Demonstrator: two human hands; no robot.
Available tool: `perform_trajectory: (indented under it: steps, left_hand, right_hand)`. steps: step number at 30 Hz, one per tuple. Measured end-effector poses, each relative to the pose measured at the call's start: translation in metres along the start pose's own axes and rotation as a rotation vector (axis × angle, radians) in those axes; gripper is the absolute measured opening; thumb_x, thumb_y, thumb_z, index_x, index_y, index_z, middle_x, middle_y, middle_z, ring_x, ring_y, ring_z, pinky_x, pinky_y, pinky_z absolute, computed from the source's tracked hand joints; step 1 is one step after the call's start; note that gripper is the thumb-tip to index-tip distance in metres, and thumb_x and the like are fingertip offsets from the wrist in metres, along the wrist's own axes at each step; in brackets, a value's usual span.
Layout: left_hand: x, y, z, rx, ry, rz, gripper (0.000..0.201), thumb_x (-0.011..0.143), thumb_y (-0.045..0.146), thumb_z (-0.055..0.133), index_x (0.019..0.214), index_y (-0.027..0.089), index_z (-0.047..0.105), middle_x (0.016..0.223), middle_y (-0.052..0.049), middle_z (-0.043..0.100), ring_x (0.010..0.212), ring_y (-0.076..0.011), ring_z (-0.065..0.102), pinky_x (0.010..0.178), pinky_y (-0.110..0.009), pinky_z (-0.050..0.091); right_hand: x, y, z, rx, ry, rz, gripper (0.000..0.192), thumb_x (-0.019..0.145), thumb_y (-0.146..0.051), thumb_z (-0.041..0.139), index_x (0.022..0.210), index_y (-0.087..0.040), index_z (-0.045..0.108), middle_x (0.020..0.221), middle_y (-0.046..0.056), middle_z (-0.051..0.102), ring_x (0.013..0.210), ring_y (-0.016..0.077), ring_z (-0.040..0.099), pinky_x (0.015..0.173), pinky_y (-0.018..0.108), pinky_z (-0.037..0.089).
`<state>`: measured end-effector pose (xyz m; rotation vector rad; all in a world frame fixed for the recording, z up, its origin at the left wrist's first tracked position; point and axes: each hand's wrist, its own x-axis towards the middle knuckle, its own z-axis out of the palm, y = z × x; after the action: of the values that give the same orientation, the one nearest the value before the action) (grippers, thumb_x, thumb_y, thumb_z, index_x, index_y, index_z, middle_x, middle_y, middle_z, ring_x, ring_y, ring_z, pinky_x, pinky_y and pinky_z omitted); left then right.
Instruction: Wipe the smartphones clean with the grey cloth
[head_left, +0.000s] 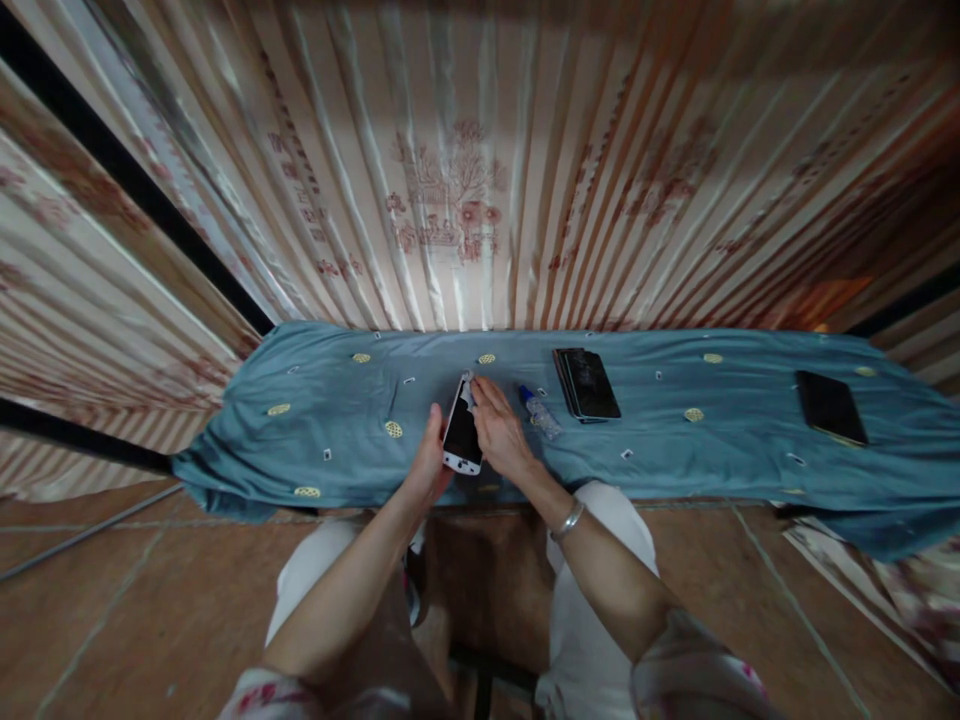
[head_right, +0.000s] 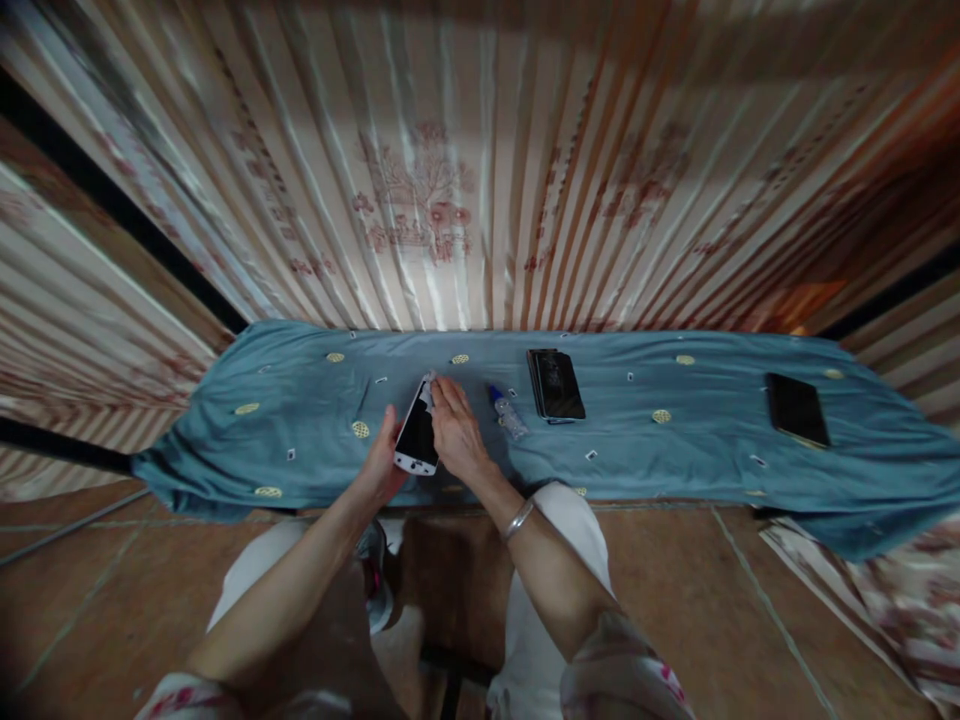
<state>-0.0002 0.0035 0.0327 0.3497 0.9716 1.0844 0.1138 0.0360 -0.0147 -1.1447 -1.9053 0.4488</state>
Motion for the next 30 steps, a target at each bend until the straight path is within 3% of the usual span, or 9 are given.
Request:
perform_trajectory:
  steps: [8, 14, 18, 21, 26, 30]
  left_hand:
    - [0.025, -0.006, -0.018, -0.112, 0.068, 0.153, 0.048, 0.091, 0.051, 0.043, 0.102, 0.012, 0.068, 0.098, -0.01, 0.074, 0.101, -0.0211, 0.067, 0.092, -0.03, 0.049]
    - [0.024, 0.005, -0.021, -0.109, 0.214, 0.15, 0.037, 0.089, 0.045, 0.051, 0.078, 0.013, 0.067, 0.069, -0.004, 0.07, 0.063, -0.0113, 0.067, 0.067, -0.021, 0.052]
    - [0.027, 0.007, -0.02, -0.125, 0.222, 0.175, 0.018, 0.08, 0.032, 0.067, 0.076, 0.014, 0.065, 0.063, 0.001, 0.067, 0.055, -0.0078, 0.062, 0.061, -0.017, 0.051]
    - [0.033, 0.001, -0.016, -0.151, 0.167, 0.19, 0.021, 0.084, 0.033, 0.061, 0.079, 0.013, 0.066, 0.07, -0.002, 0.07, 0.063, -0.0099, 0.066, 0.068, -0.02, 0.052]
    - [0.031, -0.015, -0.007, -0.077, 0.024, 0.113, 0.041, 0.09, 0.046, 0.047, 0.1, 0.013, 0.069, 0.097, -0.01, 0.074, 0.101, -0.0221, 0.067, 0.092, -0.033, 0.049]
    - [0.025, -0.017, -0.007, -0.011, 0.016, 0.056, 0.049, 0.089, 0.054, 0.045, 0.103, 0.013, 0.07, 0.099, -0.01, 0.074, 0.107, -0.026, 0.065, 0.094, -0.036, 0.049]
  right_hand:
    - [-0.019, -0.017, 0.013, -0.008, -0.101, -0.189, 0.051, 0.095, -0.018, 0.028, 0.146, -0.013, 0.035, 0.148, 0.013, 0.04, 0.142, 0.0208, 0.029, 0.116, 0.045, 0.03]
    - [-0.039, -0.024, 0.021, -0.001, -0.131, -0.314, 0.054, 0.092, -0.008, 0.028, 0.145, -0.01, 0.035, 0.144, 0.016, 0.045, 0.141, 0.021, 0.03, 0.114, 0.044, 0.035]
    - [-0.038, -0.018, 0.022, 0.011, -0.121, -0.336, 0.052, 0.093, -0.008, 0.026, 0.143, -0.012, 0.039, 0.141, 0.015, 0.049, 0.138, 0.0207, 0.036, 0.112, 0.043, 0.038]
    - [-0.029, -0.008, 0.016, -0.011, -0.096, -0.302, 0.051, 0.093, -0.009, 0.027, 0.14, -0.014, 0.044, 0.139, 0.014, 0.051, 0.135, 0.0205, 0.04, 0.112, 0.042, 0.039]
    - [-0.008, 0.015, 0.001, -0.049, -0.018, -0.157, 0.049, 0.094, -0.013, 0.03, 0.14, -0.014, 0.045, 0.14, 0.014, 0.05, 0.135, 0.022, 0.039, 0.112, 0.044, 0.037]
    - [-0.003, 0.019, -0.001, -0.054, 0.038, -0.11, 0.048, 0.094, -0.014, 0.031, 0.139, -0.011, 0.046, 0.141, 0.015, 0.048, 0.135, 0.0229, 0.039, 0.113, 0.045, 0.035]
